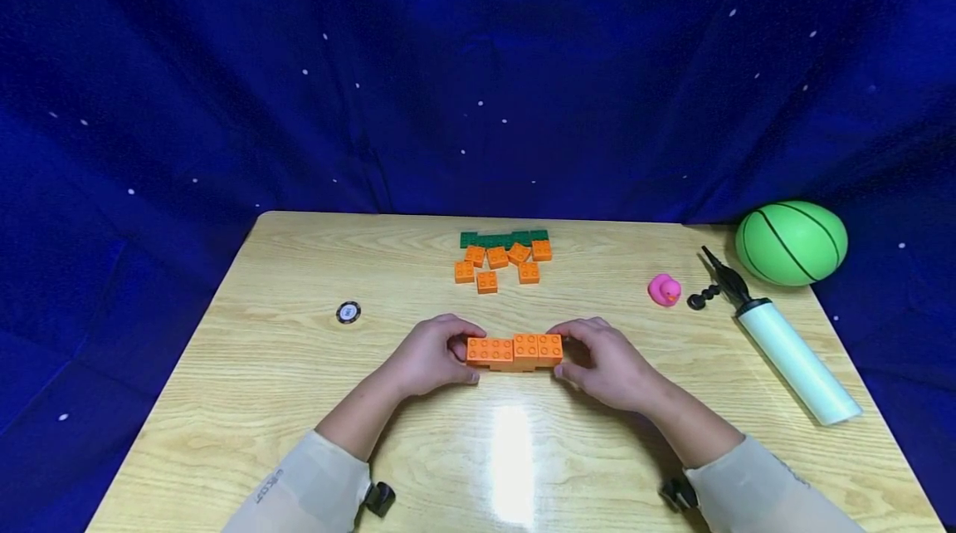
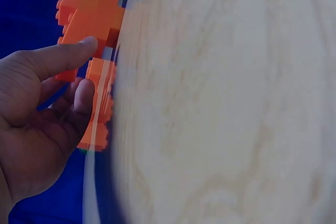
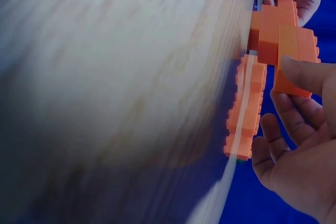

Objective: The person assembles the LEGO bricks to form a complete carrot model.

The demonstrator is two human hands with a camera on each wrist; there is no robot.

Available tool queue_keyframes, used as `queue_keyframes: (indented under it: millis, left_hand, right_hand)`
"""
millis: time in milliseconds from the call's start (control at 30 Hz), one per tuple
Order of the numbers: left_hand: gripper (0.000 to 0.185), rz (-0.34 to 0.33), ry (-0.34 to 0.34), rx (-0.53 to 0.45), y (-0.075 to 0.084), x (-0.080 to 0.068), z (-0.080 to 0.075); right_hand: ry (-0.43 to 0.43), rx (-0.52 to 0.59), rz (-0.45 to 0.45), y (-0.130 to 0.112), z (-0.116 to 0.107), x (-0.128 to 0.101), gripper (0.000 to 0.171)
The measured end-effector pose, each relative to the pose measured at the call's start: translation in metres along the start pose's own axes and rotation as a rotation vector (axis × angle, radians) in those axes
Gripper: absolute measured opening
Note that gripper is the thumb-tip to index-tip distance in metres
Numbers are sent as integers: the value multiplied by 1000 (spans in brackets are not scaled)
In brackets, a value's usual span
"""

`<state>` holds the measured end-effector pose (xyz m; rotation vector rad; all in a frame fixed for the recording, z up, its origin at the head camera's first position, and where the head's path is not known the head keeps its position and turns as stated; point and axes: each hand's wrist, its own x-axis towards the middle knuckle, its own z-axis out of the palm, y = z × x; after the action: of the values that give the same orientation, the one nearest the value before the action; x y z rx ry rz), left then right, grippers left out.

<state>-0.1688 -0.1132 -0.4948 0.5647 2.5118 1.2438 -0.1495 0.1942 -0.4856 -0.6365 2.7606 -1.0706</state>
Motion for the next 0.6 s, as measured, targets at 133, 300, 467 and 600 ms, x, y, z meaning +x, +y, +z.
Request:
queue_keyframes:
  millis: [133,300,467,600]
  left_hand:
    - [57,-9,0,-23,-3,1,-5]
    - [55,-14,21,-18,-5,4,-12]
    - [52,-35,57,4,-8,9,-18]
    - [48,-52,107,18,-11,15,-22]
  right_hand:
    - [4,-1,4,-1,0,0,44]
    - [9,-9,8,-2,0,0,44]
    - [11,-18,13,-2,2,-1,44]
    - [14,-15,15,-2,2,-2,44]
